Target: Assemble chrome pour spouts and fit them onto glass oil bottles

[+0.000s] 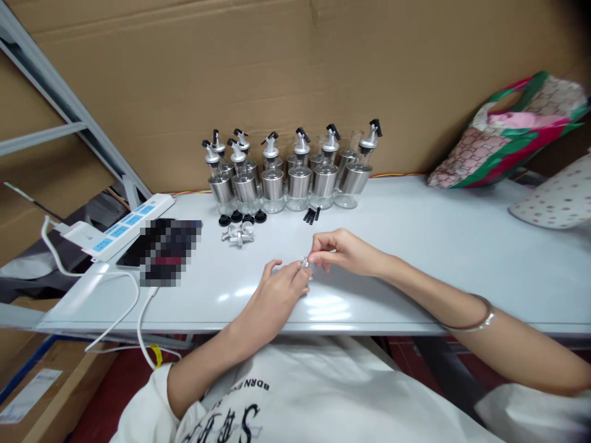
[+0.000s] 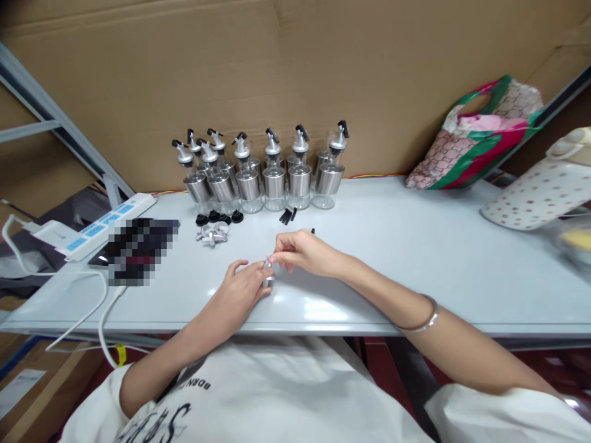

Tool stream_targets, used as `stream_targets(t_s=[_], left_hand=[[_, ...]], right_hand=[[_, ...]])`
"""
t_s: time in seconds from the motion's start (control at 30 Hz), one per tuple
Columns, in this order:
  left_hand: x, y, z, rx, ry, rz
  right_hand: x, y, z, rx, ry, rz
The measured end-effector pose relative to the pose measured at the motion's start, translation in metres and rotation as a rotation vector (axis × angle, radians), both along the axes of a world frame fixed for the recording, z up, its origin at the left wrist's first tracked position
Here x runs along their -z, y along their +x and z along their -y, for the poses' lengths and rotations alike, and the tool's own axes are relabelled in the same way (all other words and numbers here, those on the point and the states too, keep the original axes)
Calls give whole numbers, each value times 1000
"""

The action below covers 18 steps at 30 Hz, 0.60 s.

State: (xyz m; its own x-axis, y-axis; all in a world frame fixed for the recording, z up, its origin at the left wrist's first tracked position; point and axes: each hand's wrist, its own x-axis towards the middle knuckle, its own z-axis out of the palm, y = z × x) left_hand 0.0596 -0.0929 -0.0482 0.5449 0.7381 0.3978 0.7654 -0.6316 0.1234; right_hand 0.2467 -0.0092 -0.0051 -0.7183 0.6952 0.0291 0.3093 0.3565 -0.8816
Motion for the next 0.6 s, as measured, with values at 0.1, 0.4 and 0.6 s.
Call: stream_targets(t_s=[0.1, 0.4, 0.6], left_hand=[[0, 0, 0, -30, 35, -22], [-6, 3, 1, -33, 38, -68], [-8, 1, 0, -75, 157, -123]], right_hand=[[-1, 0, 0, -2, 98, 19], [-2, -1, 1, -11, 191, 54], [-3, 0, 1, -12, 216, 64]])
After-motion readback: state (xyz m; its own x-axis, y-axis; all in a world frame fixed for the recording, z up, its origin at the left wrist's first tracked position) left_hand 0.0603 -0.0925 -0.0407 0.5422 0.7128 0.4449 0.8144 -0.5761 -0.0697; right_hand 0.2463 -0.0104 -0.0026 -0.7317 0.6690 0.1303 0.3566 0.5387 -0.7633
